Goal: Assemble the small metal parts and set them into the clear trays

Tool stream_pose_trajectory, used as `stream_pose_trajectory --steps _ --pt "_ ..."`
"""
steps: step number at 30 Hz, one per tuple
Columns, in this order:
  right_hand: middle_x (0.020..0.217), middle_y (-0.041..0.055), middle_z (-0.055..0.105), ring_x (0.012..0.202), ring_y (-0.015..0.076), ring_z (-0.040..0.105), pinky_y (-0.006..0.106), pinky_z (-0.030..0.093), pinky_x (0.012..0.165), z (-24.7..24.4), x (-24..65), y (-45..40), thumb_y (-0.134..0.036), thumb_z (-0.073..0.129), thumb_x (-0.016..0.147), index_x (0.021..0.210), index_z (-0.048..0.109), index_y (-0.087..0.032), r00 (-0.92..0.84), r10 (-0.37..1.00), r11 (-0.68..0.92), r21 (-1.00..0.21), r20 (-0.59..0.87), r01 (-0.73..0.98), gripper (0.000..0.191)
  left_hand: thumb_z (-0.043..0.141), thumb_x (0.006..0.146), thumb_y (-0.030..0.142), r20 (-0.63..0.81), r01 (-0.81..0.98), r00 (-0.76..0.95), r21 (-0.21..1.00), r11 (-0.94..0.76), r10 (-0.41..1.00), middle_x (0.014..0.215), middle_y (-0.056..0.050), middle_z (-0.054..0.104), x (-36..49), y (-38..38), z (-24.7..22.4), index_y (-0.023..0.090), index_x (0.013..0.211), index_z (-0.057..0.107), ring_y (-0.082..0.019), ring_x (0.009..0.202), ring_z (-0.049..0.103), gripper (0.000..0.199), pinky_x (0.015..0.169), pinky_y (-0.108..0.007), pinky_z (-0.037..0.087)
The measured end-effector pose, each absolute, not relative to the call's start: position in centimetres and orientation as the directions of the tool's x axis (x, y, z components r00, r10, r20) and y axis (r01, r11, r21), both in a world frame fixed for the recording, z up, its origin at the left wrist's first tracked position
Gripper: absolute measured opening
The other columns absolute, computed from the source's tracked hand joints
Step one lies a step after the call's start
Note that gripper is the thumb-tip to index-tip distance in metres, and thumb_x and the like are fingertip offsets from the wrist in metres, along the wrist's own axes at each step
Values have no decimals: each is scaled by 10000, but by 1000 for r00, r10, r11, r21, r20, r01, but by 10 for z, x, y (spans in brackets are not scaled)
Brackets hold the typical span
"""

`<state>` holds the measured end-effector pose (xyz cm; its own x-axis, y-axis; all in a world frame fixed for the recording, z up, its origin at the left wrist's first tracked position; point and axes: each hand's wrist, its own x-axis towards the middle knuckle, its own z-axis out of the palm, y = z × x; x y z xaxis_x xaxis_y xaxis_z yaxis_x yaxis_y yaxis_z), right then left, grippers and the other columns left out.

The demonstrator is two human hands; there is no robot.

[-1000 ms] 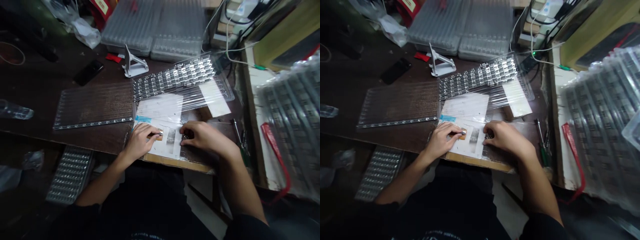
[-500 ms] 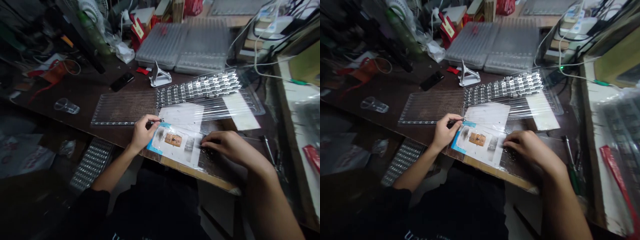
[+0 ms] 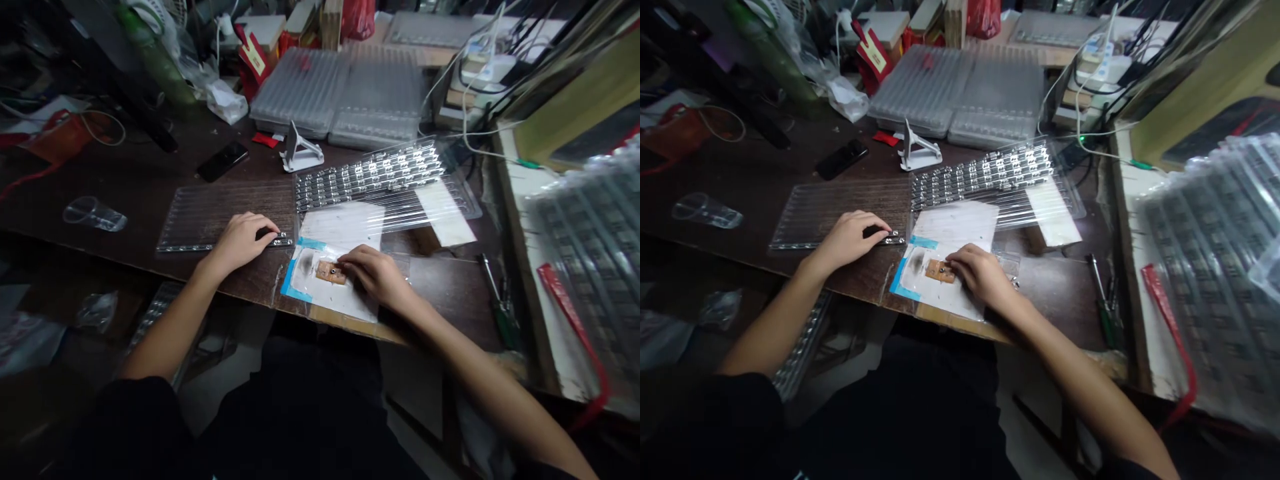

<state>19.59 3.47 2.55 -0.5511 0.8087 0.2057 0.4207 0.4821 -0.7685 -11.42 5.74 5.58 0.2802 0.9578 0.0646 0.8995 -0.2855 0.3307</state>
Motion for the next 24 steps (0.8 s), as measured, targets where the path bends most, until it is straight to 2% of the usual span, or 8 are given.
stream_pose_trajectory --steps 6,9,11,14,17,20,24 --pt "902 75 710 806 189 654 298 488 735 21 187 29 -254 489 974 957 633 -177 -524 837 435 -774 159 460 164 523 908 305 -35 956 280 104 -275 959 1019 -46 733 -127 53 72 231 923 713 -266 996 621 205 922 -418 418" --pt "877 66 680 779 182 626 291 478 704 18 183 28 -264 495 971 925 611 -188 -546 822 457 -759 162 463 145 522 913 319 -48 967 254 30 -253 966 1073 -53 726 -128 49 84 230 982 711 -280 1024 621 220 940 -431 415" --pt "883 67 667 799 177 620 287 482 720 16 182 29 -254 498 971 913 617 -191 -573 797 493 -752 189 438 147 518 924 339 -18 962 270 43 -269 963 1116 -53 715 -118 50 91 227 1036 704 -276 1048 614 244 953 -428 417" --pt "901 69 667 810 165 626 269 490 726 14 182 28 -205 472 981 947 627 -180 -601 767 547 -722 227 425 161 497 945 336 34 940 315 129 -317 949 1146 -45 703 -93 63 91 231 1078 700 -254 1074 598 264 960 -405 426" --pt "950 73 659 821 170 616 270 489 725 17 182 23 -163 450 988 1027 617 -169 -673 705 669 -526 224 525 172 510 944 315 90 935 298 171 -309 950 1139 -51 694 -68 85 82 226 1097 695 -251 1064 583 256 947 -396 434" --pt "990 111 642 862 214 599 329 487 773 21 179 15 -117 432 982 1068 616 -140 -742 638 764 -291 206 576 204 575 908 304 126 951 254 151 -271 959 1068 -73 694 -55 106 68 213 1031 710 -269 1018 577 204 905 -399 446" --pt "934 124 635 841 234 602 363 487 774 27 172 11 -86 404 981 1020 640 -111 -799 578 816 -119 167 565 240 626 865 290 142 953 248 142 -268 958 983 -101 682 -54 119 54 197 910 712 -297 977 573 134 870 -418 454"
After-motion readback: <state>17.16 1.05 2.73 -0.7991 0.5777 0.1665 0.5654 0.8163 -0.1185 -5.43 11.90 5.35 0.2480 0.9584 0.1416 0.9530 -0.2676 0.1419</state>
